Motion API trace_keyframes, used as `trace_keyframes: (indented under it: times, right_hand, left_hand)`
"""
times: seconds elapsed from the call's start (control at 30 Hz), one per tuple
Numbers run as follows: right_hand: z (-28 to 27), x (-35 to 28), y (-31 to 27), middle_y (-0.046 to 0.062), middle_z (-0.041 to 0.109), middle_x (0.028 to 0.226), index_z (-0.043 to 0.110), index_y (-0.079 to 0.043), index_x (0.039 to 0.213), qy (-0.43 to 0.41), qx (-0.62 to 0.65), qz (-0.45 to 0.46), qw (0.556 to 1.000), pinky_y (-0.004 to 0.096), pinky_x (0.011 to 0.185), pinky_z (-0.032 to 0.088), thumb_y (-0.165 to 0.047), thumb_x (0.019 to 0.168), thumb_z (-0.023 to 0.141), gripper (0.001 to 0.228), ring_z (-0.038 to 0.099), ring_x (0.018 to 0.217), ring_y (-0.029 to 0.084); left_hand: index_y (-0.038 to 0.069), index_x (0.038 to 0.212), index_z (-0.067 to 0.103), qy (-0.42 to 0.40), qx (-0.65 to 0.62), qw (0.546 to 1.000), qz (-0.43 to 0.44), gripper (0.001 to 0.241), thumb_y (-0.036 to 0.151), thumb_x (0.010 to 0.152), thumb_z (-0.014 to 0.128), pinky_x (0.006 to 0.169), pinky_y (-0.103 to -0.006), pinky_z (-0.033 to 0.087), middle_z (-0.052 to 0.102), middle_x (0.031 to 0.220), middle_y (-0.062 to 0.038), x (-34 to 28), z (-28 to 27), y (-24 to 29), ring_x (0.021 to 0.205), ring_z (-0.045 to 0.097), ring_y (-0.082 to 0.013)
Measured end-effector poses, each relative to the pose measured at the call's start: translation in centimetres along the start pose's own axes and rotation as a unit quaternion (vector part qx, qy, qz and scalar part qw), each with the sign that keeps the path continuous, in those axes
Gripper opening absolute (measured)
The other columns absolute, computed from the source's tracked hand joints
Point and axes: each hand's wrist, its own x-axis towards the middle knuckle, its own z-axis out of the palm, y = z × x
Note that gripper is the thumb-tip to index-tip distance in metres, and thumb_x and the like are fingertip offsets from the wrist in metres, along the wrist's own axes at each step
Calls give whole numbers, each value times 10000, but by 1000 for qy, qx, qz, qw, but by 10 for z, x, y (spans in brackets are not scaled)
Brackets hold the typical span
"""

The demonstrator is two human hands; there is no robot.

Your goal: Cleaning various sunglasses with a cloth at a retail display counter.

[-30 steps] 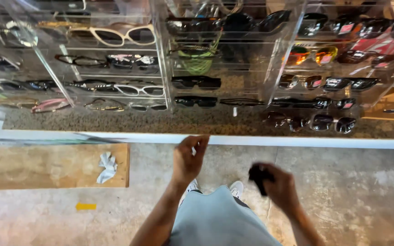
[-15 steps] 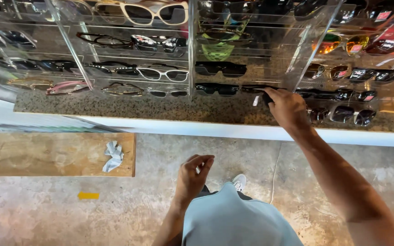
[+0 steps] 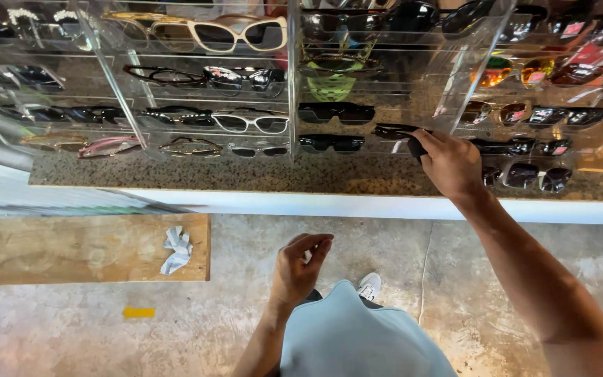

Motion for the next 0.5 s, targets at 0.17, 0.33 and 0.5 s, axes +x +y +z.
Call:
trace_keyframes:
  times: [0.17,0.33,0.5]
  right_hand:
    - [-15,-13,18,56,773,992,748,-137,1227,59,135,-3,989,299,616,586,-87,980,738,252,722,754,166]
    - [-63,-21,-4,58,775,870,760,-74,1134,-53,390,103,914,262,481,577,-47,964,677,191,710,625,114]
    - [-79,-33,-25,52,810,879,772,-67,1117,-183,613,180,747,250,584,634,8,906,662,250,744,685,80]
  left_hand:
    - [58,1206,745,-46,-76,996,5,242,97,976,677,682,-275,576,800,1086,-79,21,29,2,852,740,-146]
    - [33,1397,583,-87,-209,973,43,363,73,1036,590,926,-315,616,706,1299,-96,50,57,19,1108,713,-184]
    - [15,1390,540,-165,-353,920,33,309,41,1082,533,950,-326,586,671,1296,-70,55,69,21,1155,659,-164]
